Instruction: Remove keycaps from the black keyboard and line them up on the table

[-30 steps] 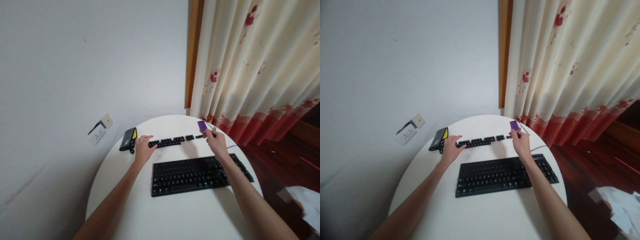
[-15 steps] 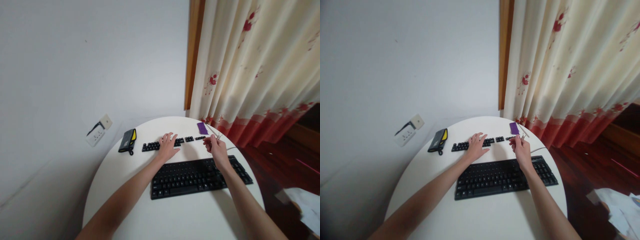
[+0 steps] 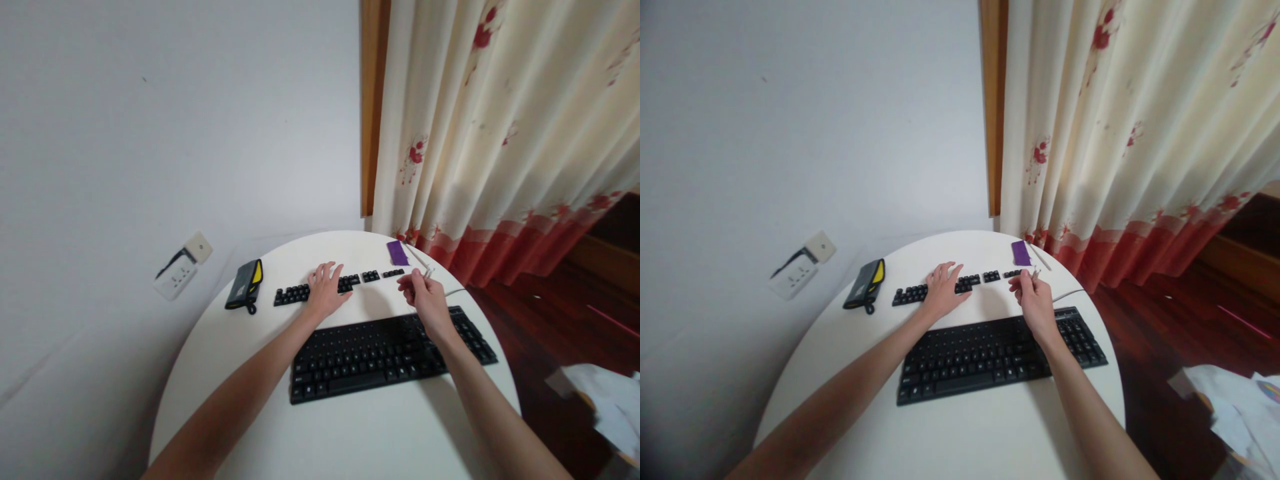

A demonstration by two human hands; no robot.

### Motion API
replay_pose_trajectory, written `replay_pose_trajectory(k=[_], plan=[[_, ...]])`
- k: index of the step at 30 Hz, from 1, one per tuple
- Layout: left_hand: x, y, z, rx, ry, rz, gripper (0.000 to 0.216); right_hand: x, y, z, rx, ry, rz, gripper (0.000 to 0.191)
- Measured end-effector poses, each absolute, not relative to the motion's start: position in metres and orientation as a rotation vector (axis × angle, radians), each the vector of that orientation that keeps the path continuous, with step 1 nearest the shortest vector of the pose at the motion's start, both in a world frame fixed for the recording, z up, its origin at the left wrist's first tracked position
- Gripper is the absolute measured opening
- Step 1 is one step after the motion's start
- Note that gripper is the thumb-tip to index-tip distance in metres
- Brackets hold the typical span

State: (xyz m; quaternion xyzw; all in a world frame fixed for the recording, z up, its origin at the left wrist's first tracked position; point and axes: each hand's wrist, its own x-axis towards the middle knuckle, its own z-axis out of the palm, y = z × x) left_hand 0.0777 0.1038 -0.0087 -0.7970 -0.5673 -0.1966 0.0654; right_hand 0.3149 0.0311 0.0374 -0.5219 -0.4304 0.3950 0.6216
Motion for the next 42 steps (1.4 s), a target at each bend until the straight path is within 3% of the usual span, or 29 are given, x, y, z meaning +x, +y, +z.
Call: replay_pose_trajectory(k=[42], plan=[[0.045,0.102,-0.014,-2.290,-1.802,-0.586,0.077,0.328,0.033,0.040,-1.128,-0.899,0.868,0.055]])
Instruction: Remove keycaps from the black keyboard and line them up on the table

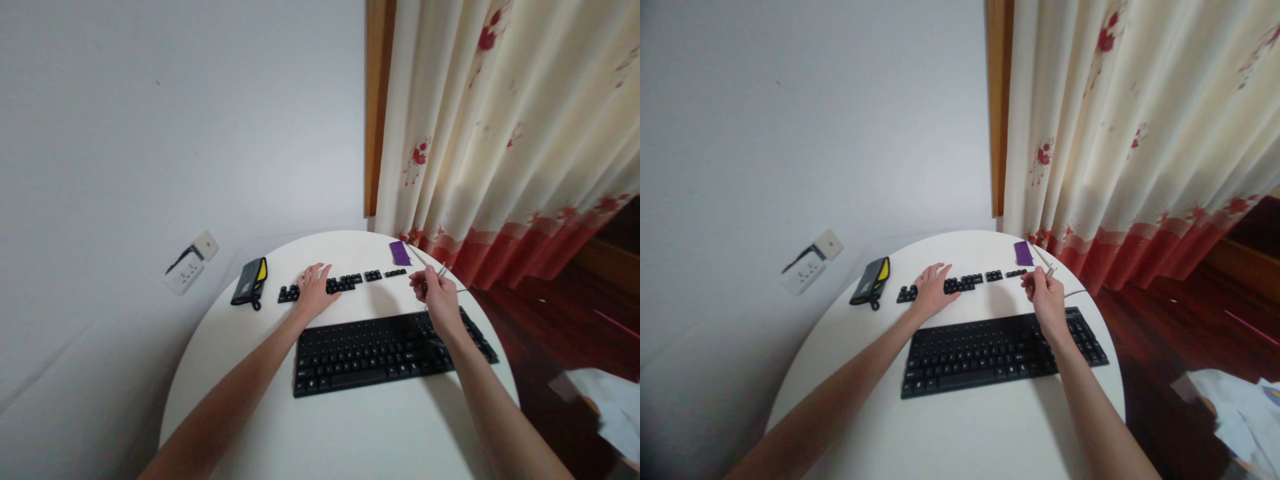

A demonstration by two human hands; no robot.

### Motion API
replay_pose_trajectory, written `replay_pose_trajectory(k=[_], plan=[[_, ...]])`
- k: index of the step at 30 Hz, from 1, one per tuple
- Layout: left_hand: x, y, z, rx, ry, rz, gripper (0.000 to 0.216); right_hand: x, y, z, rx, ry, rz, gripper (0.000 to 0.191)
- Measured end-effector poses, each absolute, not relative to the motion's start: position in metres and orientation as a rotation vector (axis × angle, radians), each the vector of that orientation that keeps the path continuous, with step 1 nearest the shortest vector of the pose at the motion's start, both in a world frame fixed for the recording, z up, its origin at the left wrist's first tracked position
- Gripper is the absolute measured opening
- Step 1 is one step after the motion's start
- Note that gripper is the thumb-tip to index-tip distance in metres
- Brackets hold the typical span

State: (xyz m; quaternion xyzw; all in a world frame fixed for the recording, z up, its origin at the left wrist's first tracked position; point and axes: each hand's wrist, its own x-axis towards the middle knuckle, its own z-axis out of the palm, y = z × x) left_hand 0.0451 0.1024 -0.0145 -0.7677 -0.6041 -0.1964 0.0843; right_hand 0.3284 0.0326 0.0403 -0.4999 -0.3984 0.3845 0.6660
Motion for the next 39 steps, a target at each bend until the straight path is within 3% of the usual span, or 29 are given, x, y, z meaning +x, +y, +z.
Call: replay_pose_trajectory(k=[22,29,39], plan=[[0.015,0.091,-0.010,-2.236,-1.916,-0.567,0.078,0.325,0.031,0.039,-1.141,-0.932,0.891,0.057],[-0.039,0.070,-0.013,-2.094,-1.987,-0.629,0.083,0.323,0.028,0.041,-1.155,-0.927,0.900,0.057],[-0.046,0.057,-0.036,-1.845,-2.359,-0.798,0.118,0.316,0.026,0.034,-1.202,-0.979,0.897,0.058]])
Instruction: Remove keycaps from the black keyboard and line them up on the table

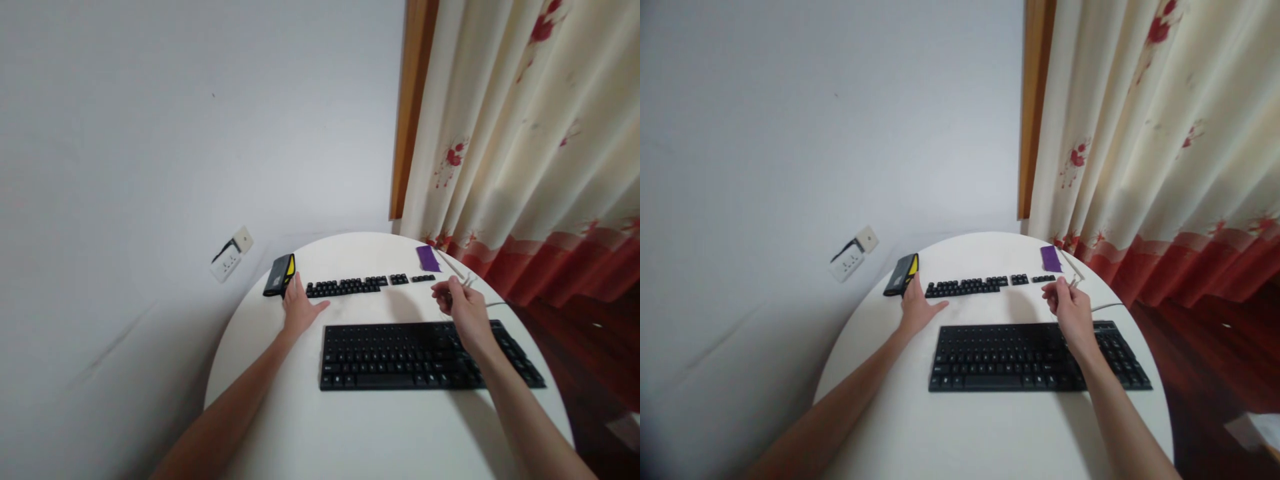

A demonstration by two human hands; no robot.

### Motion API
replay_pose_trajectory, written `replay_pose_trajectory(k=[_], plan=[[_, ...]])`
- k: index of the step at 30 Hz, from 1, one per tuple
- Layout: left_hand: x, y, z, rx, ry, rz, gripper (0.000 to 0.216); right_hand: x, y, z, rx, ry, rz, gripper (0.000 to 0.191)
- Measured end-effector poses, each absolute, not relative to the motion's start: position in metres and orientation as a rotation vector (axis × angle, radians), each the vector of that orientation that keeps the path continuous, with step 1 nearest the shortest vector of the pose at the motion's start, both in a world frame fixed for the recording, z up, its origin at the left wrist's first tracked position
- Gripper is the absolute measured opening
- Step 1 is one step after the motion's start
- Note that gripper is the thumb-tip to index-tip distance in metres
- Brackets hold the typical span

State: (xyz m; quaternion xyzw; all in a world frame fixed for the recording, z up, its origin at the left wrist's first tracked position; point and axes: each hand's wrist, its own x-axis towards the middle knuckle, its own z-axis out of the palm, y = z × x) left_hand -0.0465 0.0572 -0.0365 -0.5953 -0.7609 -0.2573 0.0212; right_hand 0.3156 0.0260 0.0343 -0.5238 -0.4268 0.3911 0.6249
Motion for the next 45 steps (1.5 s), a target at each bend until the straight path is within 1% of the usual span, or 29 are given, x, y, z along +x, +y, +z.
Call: replay_pose_trajectory(k=[5,15,26,30,35,37,45], plan=[[-0.053,0.052,-0.037,-1.762,-2.390,-0.833,0.111,0.316,0.026,0.031,-1.226,-1.003,0.875,0.058],[-0.056,0.048,-0.033,-1.761,-2.535,-0.652,0.100,0.317,0.030,0.026,-1.218,-1.008,0.895,0.055],[-0.062,0.048,-0.030,-1.872,-2.622,-0.693,0.103,0.286,0.039,0.007,-1.374,-1.215,1.031,0.035],[-0.065,0.048,-0.029,-1.907,-2.611,-0.715,0.103,0.273,0.050,0.004,-1.450,-1.405,0.908,0.029],[-0.068,0.048,-0.031,-1.933,-2.595,-0.727,0.105,0.243,0.066,0.004,-1.430,-1.946,0.705,0.039],[-0.068,0.048,-0.032,-1.934,-2.597,-0.728,0.105,0.228,0.072,0.002,-1.434,-2.107,0.652,0.040],[-0.067,0.044,-0.028,-1.963,-2.608,-0.698,0.106,0.196,0.092,-0.017,-1.496,-2.234,0.597,0.042]])
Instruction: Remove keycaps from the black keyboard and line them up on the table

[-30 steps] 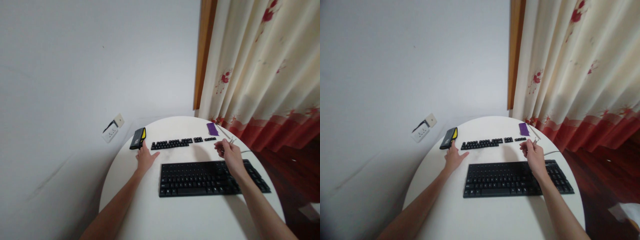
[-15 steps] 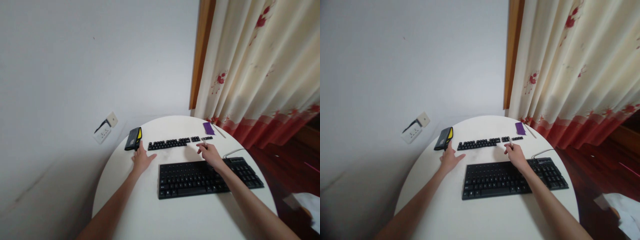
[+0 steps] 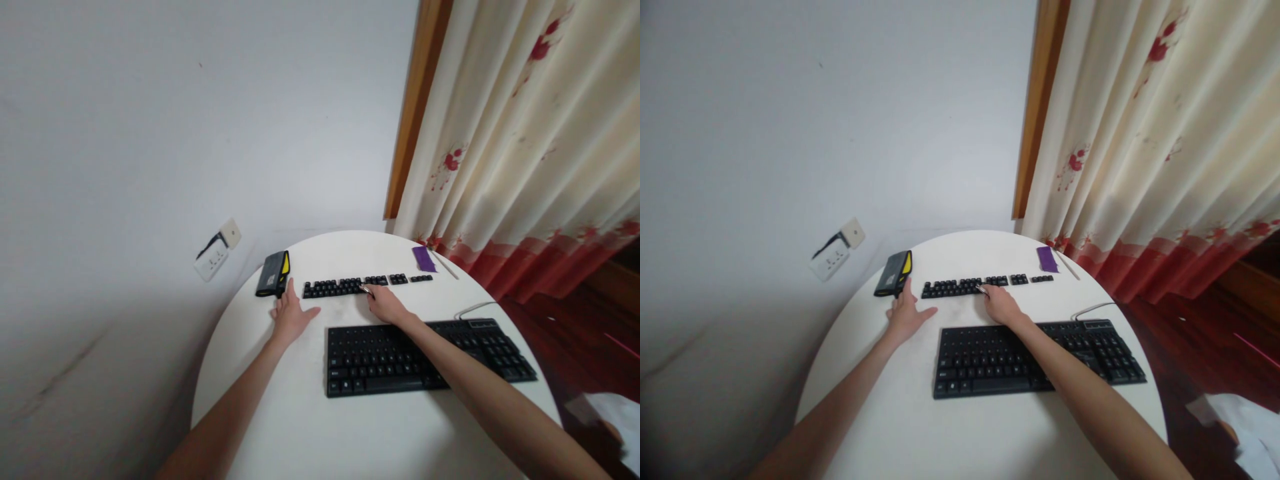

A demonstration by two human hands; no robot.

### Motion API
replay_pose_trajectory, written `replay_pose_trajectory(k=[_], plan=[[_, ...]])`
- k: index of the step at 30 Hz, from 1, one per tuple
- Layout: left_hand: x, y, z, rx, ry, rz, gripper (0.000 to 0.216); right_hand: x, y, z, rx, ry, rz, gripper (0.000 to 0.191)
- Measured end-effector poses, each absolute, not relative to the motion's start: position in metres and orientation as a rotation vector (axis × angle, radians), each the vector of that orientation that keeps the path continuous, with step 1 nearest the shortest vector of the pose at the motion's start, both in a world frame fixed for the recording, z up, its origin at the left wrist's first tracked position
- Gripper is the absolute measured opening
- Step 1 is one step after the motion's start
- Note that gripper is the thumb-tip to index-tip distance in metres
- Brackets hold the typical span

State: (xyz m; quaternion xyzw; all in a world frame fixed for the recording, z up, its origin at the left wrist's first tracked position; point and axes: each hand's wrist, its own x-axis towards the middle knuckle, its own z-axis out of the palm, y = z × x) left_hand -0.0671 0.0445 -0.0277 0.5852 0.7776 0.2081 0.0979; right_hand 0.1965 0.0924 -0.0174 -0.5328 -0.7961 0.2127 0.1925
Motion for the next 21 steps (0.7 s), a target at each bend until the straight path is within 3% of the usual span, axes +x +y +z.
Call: replay_pose_trajectory(k=[21], plan=[[-0.069,0.044,-0.036,1.787,2.290,0.653,0.107,0.182,0.088,-0.009,-1.491,-2.217,0.606,0.038]])
